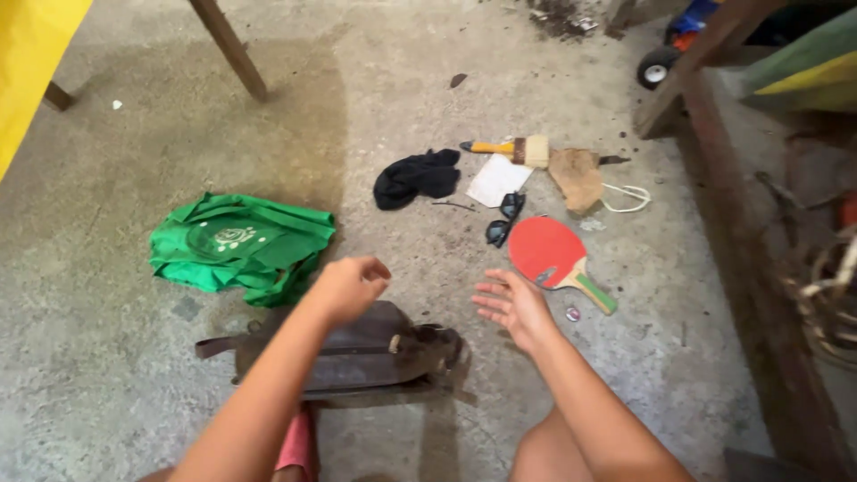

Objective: Organizing various wires, tools, and workbench items in a garage or workshop setting.

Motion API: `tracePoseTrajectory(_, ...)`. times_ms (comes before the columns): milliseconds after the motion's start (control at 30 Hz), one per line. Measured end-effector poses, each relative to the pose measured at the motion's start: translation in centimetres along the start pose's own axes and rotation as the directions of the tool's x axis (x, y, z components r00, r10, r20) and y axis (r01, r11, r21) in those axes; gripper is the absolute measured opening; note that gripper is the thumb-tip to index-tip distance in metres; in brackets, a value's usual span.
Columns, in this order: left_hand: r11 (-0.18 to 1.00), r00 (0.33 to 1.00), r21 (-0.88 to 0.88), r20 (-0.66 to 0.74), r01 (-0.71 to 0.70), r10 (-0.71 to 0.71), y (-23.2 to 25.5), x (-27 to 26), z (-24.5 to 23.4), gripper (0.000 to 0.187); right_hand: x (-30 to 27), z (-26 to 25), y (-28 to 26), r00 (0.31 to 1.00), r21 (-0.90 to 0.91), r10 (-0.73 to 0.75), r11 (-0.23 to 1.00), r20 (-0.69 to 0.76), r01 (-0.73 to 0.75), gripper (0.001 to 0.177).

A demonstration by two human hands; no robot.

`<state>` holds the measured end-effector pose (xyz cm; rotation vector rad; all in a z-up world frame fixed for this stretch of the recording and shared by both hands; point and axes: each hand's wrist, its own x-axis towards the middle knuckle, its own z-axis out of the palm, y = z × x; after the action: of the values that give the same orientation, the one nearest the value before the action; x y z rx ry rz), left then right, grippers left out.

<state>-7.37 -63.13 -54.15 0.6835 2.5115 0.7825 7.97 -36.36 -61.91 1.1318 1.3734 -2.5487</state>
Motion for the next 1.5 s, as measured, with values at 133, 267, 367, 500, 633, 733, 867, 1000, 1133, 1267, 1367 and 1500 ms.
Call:
tracePoseTrajectory(133, 0.997, 0.999, 0.059, 0.018, -0.051, 0.05, 2.6, 2.9, -2.3, 0.027, 0.1, -4.4, -1.9, 1.0, 0.043, -0.017, 0.999, -0.007, 0.017, 0.044)
tracePoseTrajectory(267, 0.974, 0.986, 0.214, 0.162, -0.08, 0.045, 6.4, 5.4, -4.3, 0.03, -1.4, -7.5, -3.8, 0.998, 0.087, -0.036, 0.995, -0.061, 0.041, 0.043)
tracePoseTrajectory(367, 0.951, 0.974, 0.26, 0.197, -0.165, 0.115, 8.0, 7.7, -3.8, 0.031, -1.8, -9.7, -4.8, 0.994, 0.113, -0.056, 0.991, -0.093, 0.067, 0.043)
tracePoseTrajectory(500, 0.948, 0.957, 0.24, 0.251, -0.207, 0.146, 9.8, 10.9, -0.7, 0.033, -2.9, -12.5, -7.1, 0.98, 0.12, -0.119, 0.983, -0.161, 0.139, 0.042)
tracePoseTrajectory(633, 0.937, 0.924, 0.185, 0.304, -0.297, 0.233, 8.1, 16.6, 4.8, 0.032, -4.3, -13.7, -8.6, 0.947, 0.05, -0.154, 0.983, -0.282, 0.175, 0.042)
tracePoseTrajectory(733, 0.91, 0.886, 0.16, 0.344, -0.383, 0.312, 7.6, 21.0, 9.0, 0.031, -2.6, -15.7, -7.3, 0.91, -0.018, -0.19, 0.98, -0.368, 0.198, 0.039)
tracePoseTrajectory(867, 0.937, 0.881, 0.085, 0.378, -0.338, 0.283, 8.0, 25.4, 13.2, 0.029, -1.0, -16.4, -6.0, 0.872, -0.124, -0.166, 0.985, -0.461, 0.122, 0.034)
tracePoseTrajectory(1000, 0.923, 0.862, -0.032, 0.346, -0.384, 0.37, 9.1, 28.7, 16.5, 0.028, -0.1, -17.1, -9.6, 0.823, -0.351, -0.222, 0.936, -0.523, 0.03, 0.031)
tracePoseTrajectory(1133, 0.913, 0.822, -0.109, 0.403, -0.393, 0.402, 11.6, 30.5, 16.7, 0.027, -0.5, -18.6, -15.8, 0.833, -0.422, -0.207, 0.906, -0.512, -0.034, 0.031)
tracePoseTrajectory(1267, 0.891, 0.759, -0.148, 0.475, -0.429, 0.445, 12.1, 34.3, 19.7, 0.028, -3.4, -18.8, -21.0, 0.869, -0.564, -0.165, 0.813, -0.466, -0.148, 0.036)
tracePoseTrajectory(1367, 0.766, 0.645, 0.015, 0.55, -0.642, 0.53, 10.5, 37.8, 26.9, 0.027, -5.2, -19.6, -21.6, 0.856, -0.59, -0.103, 0.765, -0.508, -0.258, 0.037)
tracePoseTrajectory(1500, 0.79, 0.7, 0.124, 0.56, -0.6, 0.443, 16.0, 34.0, 25.3, 0.042, -4.9, -22.1, -19.8, 0.885, -0.559, -0.011, 0.779, -0.465, -0.284, 0.036)
